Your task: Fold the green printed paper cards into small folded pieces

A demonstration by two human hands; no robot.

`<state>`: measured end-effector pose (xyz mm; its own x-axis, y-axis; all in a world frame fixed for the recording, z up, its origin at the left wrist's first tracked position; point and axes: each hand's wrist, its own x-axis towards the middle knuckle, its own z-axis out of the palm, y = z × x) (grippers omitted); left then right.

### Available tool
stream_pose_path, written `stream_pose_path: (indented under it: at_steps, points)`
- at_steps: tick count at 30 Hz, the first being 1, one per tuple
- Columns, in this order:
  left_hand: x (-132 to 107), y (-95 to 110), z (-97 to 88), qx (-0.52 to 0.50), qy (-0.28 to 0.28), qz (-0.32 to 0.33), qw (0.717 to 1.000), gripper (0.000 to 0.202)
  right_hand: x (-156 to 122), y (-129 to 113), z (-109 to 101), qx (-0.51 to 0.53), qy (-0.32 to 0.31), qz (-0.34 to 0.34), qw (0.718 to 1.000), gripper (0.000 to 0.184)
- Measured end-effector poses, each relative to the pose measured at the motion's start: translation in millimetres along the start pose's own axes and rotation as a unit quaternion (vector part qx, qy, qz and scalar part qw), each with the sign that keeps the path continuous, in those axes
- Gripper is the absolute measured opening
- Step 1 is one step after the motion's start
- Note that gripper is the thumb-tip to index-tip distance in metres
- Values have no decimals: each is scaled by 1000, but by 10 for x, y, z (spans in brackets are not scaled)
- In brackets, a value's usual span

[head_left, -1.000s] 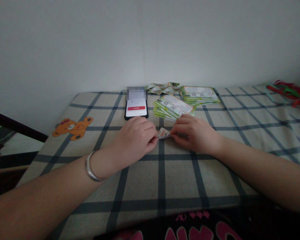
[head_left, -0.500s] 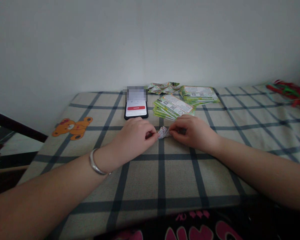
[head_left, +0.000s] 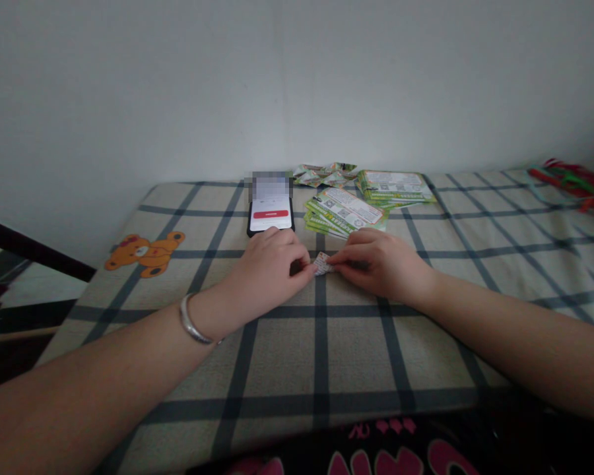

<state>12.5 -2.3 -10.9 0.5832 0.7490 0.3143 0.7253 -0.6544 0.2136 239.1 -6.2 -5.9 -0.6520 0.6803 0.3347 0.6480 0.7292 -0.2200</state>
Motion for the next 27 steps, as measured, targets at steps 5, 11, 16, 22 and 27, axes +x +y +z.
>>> stream_pose_path:
  at_steps: [5,11,16,22,27]
  points:
    - [-1,-11,19,-6,8,-4,1000,14,2,5,14,-17,-3,-17,1000,21]
    - [-2,-18,19,-9,-3,16,1000,14,3,-3,9,-32,-3,-23,999,21]
    - [7,-22,5,-21,-18,15,999,12,3,43,29,-7,-9,-5,1000,20]
    - [14,-22,8,-16,-19,17,1000,11,25,114,49,65,-21,19,997,18]
    - [-10,12,1,8,-13,19,1000,11,40,122,47,73,-35,31,996,17]
